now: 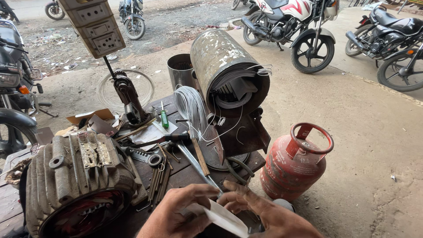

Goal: The person winds white wire into a cylindrical motor stator, using a wooden stick to press and align the coils. They use pliers to cut and adjust wire ends, insert white insulating material between layers, and continue winding additional wire into the stator.

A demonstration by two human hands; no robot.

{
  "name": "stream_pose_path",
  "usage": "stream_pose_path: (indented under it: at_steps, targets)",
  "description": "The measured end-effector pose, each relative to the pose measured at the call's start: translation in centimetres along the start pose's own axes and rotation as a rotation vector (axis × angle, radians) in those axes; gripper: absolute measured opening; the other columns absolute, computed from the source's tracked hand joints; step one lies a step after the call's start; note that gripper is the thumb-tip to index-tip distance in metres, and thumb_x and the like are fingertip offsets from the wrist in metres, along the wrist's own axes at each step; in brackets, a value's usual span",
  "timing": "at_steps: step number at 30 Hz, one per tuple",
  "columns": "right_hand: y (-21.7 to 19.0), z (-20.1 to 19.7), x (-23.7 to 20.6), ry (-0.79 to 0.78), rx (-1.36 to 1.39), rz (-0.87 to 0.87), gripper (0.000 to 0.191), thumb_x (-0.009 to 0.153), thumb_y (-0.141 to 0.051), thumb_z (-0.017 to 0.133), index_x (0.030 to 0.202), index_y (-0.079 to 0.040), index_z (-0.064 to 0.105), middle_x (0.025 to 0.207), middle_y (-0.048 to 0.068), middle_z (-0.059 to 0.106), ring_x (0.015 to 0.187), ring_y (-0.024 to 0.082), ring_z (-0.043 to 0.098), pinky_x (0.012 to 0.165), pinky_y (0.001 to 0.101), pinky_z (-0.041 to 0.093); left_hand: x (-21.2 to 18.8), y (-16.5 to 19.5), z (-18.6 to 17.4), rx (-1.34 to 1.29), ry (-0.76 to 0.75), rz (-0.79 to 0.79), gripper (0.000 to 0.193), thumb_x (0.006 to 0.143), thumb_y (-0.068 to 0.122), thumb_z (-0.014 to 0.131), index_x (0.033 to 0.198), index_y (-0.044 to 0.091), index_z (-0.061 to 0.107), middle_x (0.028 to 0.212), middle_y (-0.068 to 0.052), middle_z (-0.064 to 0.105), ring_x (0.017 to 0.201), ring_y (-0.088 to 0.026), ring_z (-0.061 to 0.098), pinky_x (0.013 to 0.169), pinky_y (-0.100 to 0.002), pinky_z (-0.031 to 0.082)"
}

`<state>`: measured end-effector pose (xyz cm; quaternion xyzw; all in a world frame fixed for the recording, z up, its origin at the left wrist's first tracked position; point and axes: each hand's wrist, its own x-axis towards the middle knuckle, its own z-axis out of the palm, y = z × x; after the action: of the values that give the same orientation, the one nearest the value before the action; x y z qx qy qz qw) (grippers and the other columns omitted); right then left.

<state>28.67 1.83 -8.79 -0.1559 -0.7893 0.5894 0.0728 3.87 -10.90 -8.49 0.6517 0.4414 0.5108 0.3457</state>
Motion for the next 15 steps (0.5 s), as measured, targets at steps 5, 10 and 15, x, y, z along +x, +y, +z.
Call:
stream_pose_path:
  at_steps: [5,10,15]
  targets:
    - [2.7,-0.7,0.6,0.181,-0.076,0.038,0.077,0.08,-0.026,0.081,0.149,-0.012,0.052,0.123,0.006,0.067,0.122,0.018,0.065,0.104,0.0341,0.049,1.4,1.9,-0.2,0.222,-0.018,0.188,0.044,0.085,0.001,0.079,0.127,0.006,0.068,0.108,-0.008,0.076,0.101,-0.022,0.078,0.088,-0.038,0.063]
    - [4.9,-1.1,1.8,0.343,-0.019,-0.108,0.024,0.093,-0.016,0.079,0.109,0.0,0.07,0.081,0.008,0.056,0.074,0.016,0.051,0.063,0.0318,0.047,3.5,1.6,-0.4,0.253,0.163,0.498,0.056,0.083,-0.005,0.074,0.135,0.003,0.055,0.124,-0.016,0.067,0.116,-0.033,0.069,0.097,-0.043,0.058]
    - [1.9,-1.9,2.1,0.512,-0.336,-0.456,0.03,0.092,-0.012,0.072,0.12,-0.004,0.072,0.081,0.004,0.082,0.064,0.008,0.079,0.054,0.0249,0.06,5.7,0.8,0.2,-0.159,0.208,0.456,0.07,0.094,-0.011,0.067,0.154,0.005,0.035,0.147,-0.018,0.051,0.111,-0.024,0.073,0.091,-0.032,0.067]
